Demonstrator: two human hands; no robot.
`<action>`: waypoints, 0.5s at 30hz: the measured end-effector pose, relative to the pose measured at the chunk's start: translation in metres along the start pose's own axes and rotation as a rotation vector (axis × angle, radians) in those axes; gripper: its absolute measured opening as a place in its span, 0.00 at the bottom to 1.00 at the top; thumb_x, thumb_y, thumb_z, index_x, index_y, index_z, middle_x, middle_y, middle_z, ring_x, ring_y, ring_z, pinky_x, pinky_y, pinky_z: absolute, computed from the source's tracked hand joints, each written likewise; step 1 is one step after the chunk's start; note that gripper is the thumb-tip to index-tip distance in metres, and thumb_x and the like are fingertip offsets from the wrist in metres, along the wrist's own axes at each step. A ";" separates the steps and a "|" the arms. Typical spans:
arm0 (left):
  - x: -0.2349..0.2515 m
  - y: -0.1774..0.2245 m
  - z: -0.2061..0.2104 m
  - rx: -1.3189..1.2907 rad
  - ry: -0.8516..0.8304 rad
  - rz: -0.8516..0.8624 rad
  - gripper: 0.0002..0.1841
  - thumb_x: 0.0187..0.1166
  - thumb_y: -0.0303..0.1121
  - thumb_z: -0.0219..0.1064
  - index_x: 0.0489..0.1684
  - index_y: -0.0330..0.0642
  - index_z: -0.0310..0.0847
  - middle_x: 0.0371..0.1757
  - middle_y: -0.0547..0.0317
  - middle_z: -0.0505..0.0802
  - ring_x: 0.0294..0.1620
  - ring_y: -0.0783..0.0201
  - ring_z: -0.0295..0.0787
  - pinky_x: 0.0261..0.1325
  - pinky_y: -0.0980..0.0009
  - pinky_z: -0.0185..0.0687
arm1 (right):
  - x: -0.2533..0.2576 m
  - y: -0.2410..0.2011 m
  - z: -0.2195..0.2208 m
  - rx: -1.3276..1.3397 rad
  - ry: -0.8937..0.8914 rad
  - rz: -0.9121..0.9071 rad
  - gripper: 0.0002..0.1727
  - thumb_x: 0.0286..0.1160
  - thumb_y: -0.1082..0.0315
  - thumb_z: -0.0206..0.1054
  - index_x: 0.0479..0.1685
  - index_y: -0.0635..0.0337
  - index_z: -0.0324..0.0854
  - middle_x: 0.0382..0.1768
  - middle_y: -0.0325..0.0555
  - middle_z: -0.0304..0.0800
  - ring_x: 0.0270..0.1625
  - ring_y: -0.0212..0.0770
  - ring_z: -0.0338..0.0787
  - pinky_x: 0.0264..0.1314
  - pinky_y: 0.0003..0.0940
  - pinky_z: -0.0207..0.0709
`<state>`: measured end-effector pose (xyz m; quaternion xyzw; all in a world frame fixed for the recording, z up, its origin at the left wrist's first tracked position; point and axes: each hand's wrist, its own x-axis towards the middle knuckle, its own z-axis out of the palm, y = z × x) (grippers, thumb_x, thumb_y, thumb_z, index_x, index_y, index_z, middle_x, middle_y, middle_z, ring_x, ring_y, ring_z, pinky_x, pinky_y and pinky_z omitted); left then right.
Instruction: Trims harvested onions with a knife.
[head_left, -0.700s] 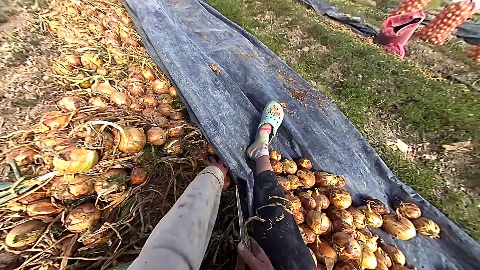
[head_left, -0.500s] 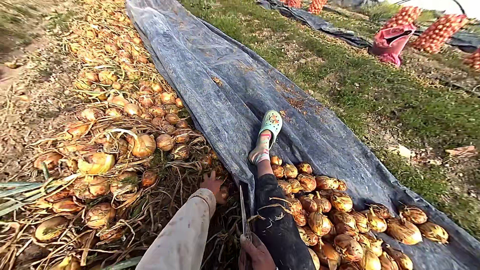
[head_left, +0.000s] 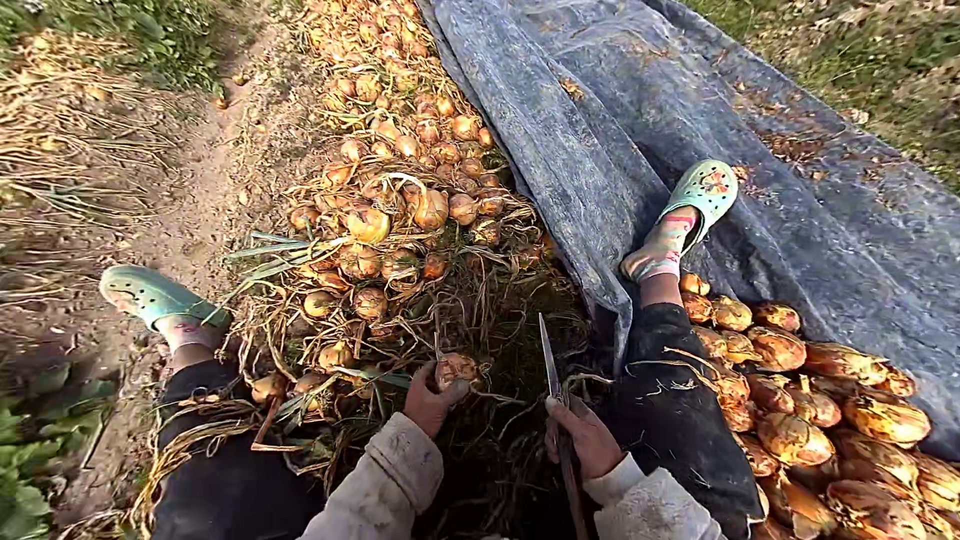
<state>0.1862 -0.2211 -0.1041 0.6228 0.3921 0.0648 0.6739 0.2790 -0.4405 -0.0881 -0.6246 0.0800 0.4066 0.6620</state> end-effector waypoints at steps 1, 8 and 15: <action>-0.002 -0.001 -0.004 0.010 0.021 -0.012 0.45 0.54 0.34 0.83 0.77 0.26 0.67 0.62 0.37 0.87 0.58 0.56 0.88 0.64 0.60 0.85 | 0.000 0.002 0.004 -0.028 -0.016 0.020 0.16 0.86 0.64 0.56 0.64 0.64 0.67 0.17 0.35 0.73 0.15 0.32 0.78 0.21 0.28 0.80; -0.045 0.041 -0.008 -0.450 -0.101 -0.458 0.38 0.90 0.63 0.29 0.81 0.43 0.64 0.62 0.35 0.85 0.56 0.41 0.86 0.53 0.42 0.83 | -0.004 0.005 0.012 -0.083 -0.011 0.088 0.12 0.91 0.65 0.52 0.60 0.64 0.69 0.15 0.36 0.72 0.14 0.33 0.78 0.20 0.28 0.80; -0.064 0.051 0.005 -0.818 -0.023 -0.368 0.53 0.71 0.81 0.16 0.68 0.50 0.71 0.50 0.37 0.90 0.46 0.38 0.90 0.41 0.39 0.86 | -0.025 0.008 0.040 -0.266 -0.079 -0.121 0.49 0.52 0.55 0.81 0.77 0.71 0.64 0.42 0.43 0.86 0.32 0.28 0.86 0.38 0.25 0.84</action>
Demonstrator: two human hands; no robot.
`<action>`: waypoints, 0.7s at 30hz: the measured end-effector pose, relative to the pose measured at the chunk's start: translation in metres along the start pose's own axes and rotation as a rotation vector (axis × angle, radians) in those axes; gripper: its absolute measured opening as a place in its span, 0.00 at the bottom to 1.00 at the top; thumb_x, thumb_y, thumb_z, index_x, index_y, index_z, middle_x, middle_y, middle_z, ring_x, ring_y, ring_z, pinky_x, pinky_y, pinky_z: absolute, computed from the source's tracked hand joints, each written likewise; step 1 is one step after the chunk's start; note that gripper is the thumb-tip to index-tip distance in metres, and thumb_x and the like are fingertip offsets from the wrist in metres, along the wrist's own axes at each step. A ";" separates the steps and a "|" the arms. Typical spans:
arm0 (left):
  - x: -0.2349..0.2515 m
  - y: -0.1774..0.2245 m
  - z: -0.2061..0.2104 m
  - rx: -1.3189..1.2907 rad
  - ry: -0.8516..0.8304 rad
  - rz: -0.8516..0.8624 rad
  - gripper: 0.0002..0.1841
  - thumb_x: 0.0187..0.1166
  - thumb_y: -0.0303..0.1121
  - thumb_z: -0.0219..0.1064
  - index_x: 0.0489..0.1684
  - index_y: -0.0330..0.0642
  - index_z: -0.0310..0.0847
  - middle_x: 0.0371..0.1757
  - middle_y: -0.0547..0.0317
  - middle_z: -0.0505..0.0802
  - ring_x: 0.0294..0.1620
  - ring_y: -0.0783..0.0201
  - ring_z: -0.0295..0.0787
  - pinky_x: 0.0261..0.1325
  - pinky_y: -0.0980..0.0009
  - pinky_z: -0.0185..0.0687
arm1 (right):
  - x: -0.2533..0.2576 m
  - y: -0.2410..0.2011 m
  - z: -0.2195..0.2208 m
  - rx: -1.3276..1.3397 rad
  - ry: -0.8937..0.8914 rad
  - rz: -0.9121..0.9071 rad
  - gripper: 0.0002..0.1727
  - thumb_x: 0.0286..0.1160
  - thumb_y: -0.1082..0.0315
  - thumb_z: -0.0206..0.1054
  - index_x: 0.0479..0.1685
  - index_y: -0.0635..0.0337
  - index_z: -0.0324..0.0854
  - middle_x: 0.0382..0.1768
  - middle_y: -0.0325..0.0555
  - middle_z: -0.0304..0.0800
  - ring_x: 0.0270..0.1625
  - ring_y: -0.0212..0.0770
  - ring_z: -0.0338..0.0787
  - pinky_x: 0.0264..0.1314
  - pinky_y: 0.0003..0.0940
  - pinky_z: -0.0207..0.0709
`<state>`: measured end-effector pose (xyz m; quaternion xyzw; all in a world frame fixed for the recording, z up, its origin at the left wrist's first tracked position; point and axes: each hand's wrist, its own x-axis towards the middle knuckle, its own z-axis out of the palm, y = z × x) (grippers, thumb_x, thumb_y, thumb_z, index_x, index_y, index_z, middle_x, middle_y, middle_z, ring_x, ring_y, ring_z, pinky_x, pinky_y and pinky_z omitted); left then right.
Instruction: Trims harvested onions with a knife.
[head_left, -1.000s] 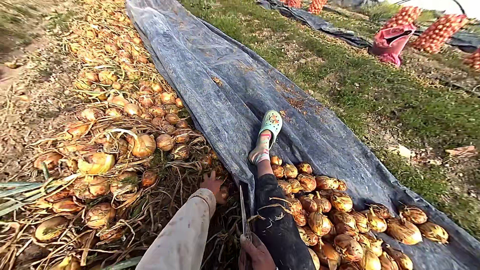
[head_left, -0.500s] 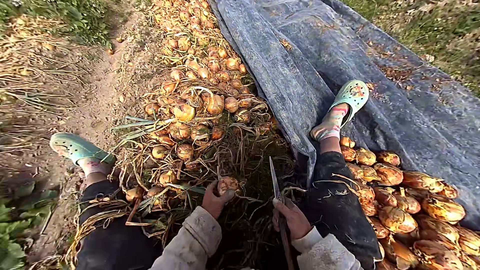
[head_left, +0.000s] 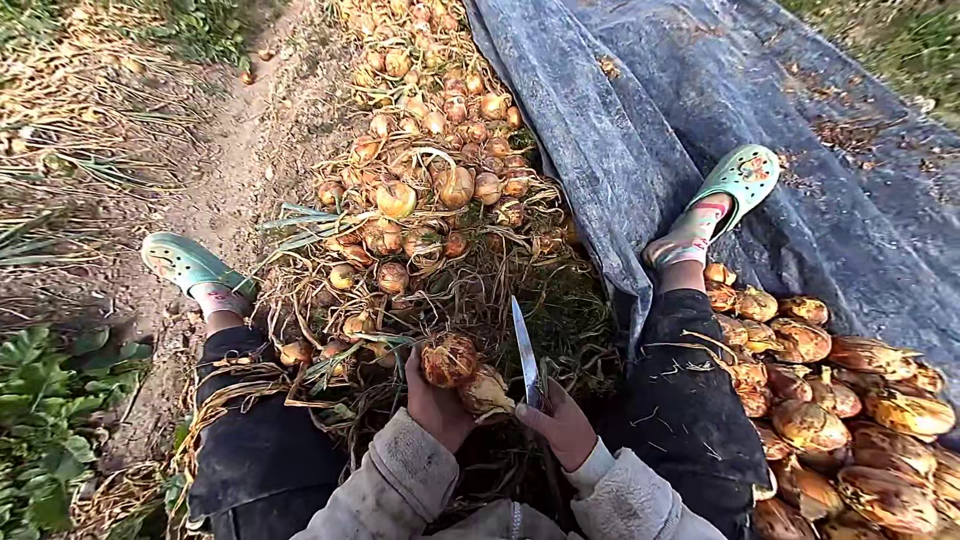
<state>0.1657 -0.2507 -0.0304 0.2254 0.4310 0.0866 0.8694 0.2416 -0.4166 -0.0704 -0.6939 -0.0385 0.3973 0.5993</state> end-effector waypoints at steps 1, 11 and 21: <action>0.002 -0.003 0.001 -0.037 0.002 0.072 0.50 0.73 0.80 0.18 0.62 0.51 0.74 0.43 0.45 0.91 0.40 0.47 0.91 0.38 0.46 0.88 | -0.003 -0.002 0.001 -0.062 0.009 -0.033 0.58 0.43 0.50 0.85 0.79 0.71 0.64 0.53 0.46 0.88 0.44 0.28 0.89 0.49 0.26 0.84; 0.003 -0.024 0.026 -0.147 0.016 0.144 0.45 0.77 0.78 0.21 0.52 0.53 0.75 0.30 0.55 0.90 0.30 0.57 0.91 0.32 0.58 0.88 | -0.013 -0.002 0.017 -0.330 0.172 -0.468 0.52 0.36 0.39 0.86 0.62 0.72 0.80 0.46 0.49 0.95 0.52 0.31 0.93 0.59 0.30 0.86; 0.008 -0.028 0.042 -0.176 0.116 0.129 0.40 0.80 0.76 0.28 0.52 0.55 0.76 0.30 0.56 0.89 0.28 0.59 0.89 0.31 0.59 0.87 | -0.012 0.014 0.028 -0.414 0.344 -0.739 0.46 0.70 0.37 0.66 0.63 0.82 0.77 0.47 0.60 0.94 0.53 0.37 0.95 0.61 0.31 0.85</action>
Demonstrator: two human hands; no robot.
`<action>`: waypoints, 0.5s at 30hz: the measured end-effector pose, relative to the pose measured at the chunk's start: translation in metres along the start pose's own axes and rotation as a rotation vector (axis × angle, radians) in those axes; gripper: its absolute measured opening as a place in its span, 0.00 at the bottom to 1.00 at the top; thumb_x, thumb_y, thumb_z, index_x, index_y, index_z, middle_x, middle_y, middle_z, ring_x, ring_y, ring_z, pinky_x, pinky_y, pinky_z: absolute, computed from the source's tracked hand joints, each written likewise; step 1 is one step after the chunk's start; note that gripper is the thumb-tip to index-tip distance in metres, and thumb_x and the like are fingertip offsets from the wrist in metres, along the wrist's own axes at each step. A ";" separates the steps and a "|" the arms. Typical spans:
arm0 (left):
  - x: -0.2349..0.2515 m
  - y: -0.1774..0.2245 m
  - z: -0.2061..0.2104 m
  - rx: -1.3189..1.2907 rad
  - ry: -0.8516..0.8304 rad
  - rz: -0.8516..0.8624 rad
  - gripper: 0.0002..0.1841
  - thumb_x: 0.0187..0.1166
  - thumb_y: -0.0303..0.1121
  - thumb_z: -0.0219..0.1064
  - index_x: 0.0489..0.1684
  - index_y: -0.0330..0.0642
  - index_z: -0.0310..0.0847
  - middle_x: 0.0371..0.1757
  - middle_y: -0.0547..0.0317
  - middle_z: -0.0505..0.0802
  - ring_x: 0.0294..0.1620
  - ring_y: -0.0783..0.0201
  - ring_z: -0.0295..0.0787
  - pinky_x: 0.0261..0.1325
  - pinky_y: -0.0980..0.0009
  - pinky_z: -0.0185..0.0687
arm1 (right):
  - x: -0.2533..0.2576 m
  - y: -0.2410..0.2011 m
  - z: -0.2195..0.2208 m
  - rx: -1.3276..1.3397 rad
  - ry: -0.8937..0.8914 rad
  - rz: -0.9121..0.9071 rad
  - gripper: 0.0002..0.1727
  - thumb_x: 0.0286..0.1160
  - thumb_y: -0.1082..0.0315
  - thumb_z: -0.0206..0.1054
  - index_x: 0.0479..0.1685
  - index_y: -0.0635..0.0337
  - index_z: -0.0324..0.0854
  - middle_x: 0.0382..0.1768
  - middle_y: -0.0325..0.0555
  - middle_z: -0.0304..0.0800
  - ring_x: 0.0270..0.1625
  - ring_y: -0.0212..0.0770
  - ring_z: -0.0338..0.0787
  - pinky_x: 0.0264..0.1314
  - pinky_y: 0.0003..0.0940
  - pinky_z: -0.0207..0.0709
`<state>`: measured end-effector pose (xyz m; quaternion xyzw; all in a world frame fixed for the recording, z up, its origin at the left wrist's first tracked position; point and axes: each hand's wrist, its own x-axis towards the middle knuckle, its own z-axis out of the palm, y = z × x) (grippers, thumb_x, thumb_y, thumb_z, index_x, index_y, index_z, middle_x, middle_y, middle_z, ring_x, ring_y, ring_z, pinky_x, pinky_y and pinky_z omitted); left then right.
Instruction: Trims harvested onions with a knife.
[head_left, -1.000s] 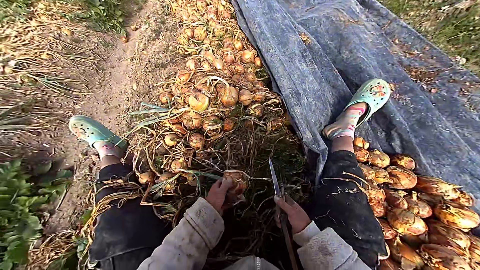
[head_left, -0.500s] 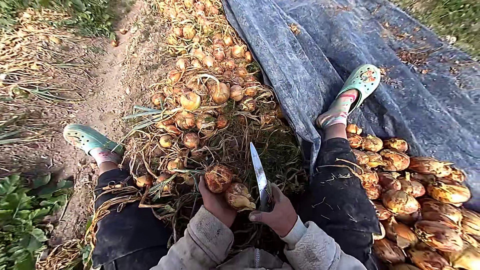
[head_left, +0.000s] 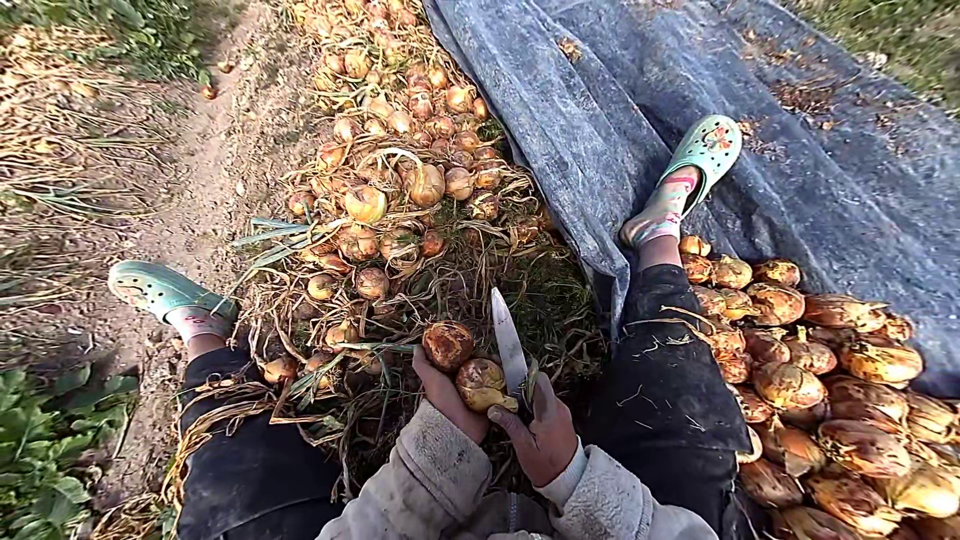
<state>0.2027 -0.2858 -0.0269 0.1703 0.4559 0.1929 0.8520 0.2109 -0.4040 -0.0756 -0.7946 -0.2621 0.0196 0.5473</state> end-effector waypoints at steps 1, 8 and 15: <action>0.001 0.000 0.000 -0.006 -0.004 0.007 0.39 0.79 0.76 0.29 0.53 0.56 0.75 0.32 0.58 0.89 0.31 0.60 0.89 0.33 0.59 0.86 | 0.000 0.000 0.000 -0.040 0.007 -0.002 0.46 0.72 0.35 0.63 0.60 0.80 0.79 0.45 0.58 0.94 0.51 0.39 0.95 0.59 0.33 0.86; 0.003 -0.004 -0.002 0.002 -0.001 0.011 0.37 0.81 0.75 0.29 0.51 0.57 0.75 0.33 0.60 0.87 0.34 0.62 0.88 0.35 0.59 0.86 | -0.002 -0.003 -0.001 0.020 -0.041 0.027 0.43 0.81 0.39 0.56 0.62 0.82 0.78 0.44 0.57 0.95 0.50 0.32 0.95 0.57 0.28 0.86; 0.009 -0.010 0.001 0.009 0.005 -0.002 0.39 0.79 0.76 0.28 0.52 0.56 0.75 0.31 0.58 0.87 0.29 0.60 0.88 0.32 0.58 0.86 | -0.002 0.006 0.006 0.502 -0.050 0.230 0.34 0.78 0.54 0.62 0.66 0.83 0.73 0.47 0.43 0.95 0.52 0.18 0.90 0.61 0.19 0.83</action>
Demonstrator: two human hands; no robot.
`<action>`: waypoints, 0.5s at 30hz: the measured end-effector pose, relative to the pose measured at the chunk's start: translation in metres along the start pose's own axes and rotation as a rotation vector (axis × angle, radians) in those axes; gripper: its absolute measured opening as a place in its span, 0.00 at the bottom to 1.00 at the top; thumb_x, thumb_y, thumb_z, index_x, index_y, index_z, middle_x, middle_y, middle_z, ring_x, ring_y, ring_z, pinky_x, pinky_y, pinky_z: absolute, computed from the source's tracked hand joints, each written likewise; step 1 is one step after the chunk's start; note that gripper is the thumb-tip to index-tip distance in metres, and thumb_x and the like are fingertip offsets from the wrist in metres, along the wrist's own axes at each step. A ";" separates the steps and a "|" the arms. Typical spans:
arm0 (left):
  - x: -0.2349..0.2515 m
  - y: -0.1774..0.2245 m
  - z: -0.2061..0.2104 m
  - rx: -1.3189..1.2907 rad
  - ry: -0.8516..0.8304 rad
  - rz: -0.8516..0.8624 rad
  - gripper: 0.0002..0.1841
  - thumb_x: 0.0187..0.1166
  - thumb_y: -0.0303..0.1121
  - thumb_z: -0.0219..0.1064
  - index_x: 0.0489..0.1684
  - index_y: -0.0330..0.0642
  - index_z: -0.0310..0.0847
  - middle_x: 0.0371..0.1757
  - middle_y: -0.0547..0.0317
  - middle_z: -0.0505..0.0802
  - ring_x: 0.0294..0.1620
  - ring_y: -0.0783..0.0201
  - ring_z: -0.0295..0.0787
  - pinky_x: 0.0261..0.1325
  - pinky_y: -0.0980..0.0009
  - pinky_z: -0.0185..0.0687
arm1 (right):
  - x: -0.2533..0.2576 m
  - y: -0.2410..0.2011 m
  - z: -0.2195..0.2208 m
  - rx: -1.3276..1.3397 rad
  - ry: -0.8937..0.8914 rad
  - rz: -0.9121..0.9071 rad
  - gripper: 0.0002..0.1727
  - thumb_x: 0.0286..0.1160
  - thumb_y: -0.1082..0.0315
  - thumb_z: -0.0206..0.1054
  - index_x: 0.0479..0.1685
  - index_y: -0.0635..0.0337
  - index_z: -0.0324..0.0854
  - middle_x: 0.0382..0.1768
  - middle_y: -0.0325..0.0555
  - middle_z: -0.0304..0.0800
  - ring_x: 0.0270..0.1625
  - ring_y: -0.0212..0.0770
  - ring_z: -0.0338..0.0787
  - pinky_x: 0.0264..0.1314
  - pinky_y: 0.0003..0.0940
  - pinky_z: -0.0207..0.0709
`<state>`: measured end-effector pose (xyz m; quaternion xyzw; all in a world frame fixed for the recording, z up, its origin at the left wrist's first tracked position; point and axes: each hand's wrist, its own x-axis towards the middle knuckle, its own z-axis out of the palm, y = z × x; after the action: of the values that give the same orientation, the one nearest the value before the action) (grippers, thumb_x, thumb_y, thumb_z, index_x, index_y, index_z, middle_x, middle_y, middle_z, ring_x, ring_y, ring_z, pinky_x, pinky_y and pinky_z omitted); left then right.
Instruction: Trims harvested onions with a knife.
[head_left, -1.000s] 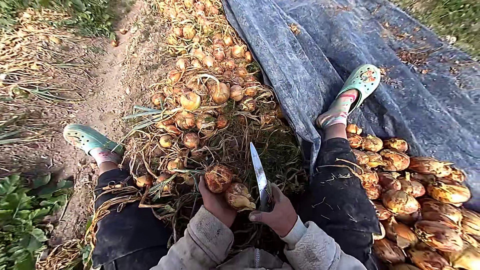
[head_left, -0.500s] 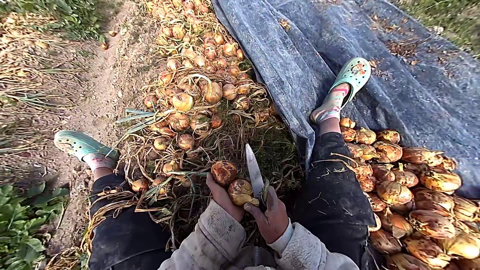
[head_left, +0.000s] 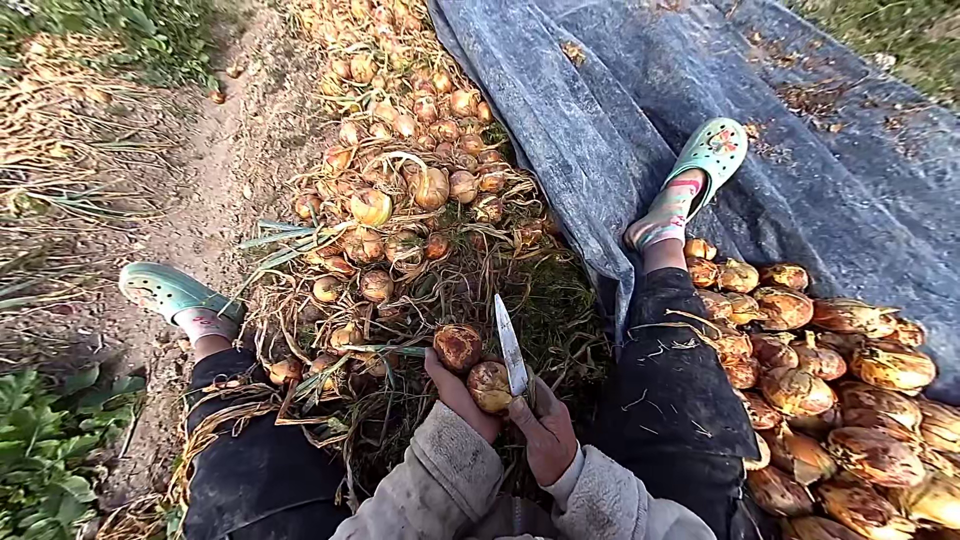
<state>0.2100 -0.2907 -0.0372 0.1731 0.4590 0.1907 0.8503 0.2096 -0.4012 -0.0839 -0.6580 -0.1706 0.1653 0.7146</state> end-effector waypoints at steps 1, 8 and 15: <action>0.001 -0.001 0.001 0.013 0.013 0.013 0.38 0.80 0.76 0.28 0.53 0.57 0.74 0.32 0.58 0.87 0.29 0.60 0.87 0.32 0.58 0.85 | 0.001 -0.001 0.001 0.037 0.024 0.061 0.30 0.76 0.57 0.62 0.63 0.80 0.76 0.44 0.38 0.95 0.48 0.16 0.90 0.58 0.17 0.83; 0.011 0.000 0.008 0.063 0.066 0.125 0.37 0.84 0.72 0.28 0.51 0.52 0.73 0.27 0.57 0.86 0.23 0.60 0.86 0.27 0.60 0.85 | -0.006 -0.010 -0.001 0.044 0.009 0.482 0.20 0.87 0.59 0.46 0.30 0.55 0.79 0.17 0.26 0.74 0.18 0.19 0.72 0.23 0.20 0.70; 0.049 0.025 -0.014 0.313 -0.152 0.478 0.35 0.85 0.65 0.45 0.71 0.41 0.68 0.42 0.54 0.89 0.37 0.63 0.90 0.41 0.62 0.90 | 0.012 -0.003 -0.019 -0.015 -0.057 0.538 0.25 0.91 0.52 0.42 0.55 0.66 0.73 0.16 0.34 0.73 0.17 0.31 0.76 0.27 0.30 0.79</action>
<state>0.2185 -0.2438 -0.0676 0.4192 0.3640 0.2989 0.7761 0.2293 -0.4122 -0.0822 -0.6800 -0.0108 0.3667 0.6348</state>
